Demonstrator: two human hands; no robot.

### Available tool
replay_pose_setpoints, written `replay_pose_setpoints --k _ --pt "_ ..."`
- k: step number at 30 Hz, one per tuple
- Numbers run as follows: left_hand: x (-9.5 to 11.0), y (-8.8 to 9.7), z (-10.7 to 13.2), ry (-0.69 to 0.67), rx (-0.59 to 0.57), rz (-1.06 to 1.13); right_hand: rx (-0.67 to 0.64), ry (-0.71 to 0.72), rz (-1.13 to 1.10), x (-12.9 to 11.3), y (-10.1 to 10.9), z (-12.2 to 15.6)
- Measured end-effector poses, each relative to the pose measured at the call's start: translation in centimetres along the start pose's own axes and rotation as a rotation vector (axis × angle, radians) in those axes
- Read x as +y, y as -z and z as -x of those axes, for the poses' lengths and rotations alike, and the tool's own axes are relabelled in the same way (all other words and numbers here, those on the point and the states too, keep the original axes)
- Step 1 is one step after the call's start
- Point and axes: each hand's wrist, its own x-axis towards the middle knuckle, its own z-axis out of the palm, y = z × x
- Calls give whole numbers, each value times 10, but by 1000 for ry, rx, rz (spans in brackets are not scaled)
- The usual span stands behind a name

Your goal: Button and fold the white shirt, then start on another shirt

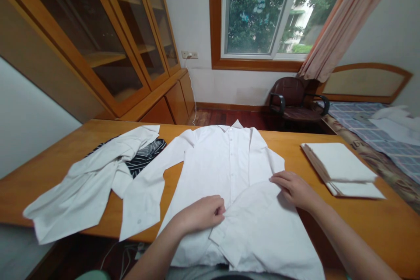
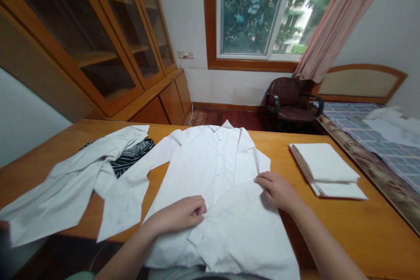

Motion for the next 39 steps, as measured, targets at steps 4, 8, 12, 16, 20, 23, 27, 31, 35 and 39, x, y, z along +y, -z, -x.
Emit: replay_pose_setpoints --k 4,8,12,16,20,23,27,31,35,39 --pt "2 0 -1 -8 16 101 -5 15 26 7 13 -12" --pt "4 -3 -5 32 50 156 54 -31 150 21 22 -35" --pt "4 -10 -12 119 28 289 37 -177 206 30 14 -74" --pt "2 -17 -16 139 -47 387 -111 -143 185 30 -2 -120" --pt "4 -18 -15 69 -69 423 -341 -86 68 22 -11 -156" --pt "11 -13 -11 32 -59 430 -487 -120 6 19 -13 -171" --pt "25 -2 -3 -34 -61 484 -570 -134 12 20 -18 -176" --pt "33 3 4 -101 -60 568 -532 -129 20 20 -21 -172" --pt "39 2 12 -108 -80 644 -396 -101 -16 20 -15 -173" --pt "38 2 21 -113 -93 742 -182 -134 -51 24 -12 -182"
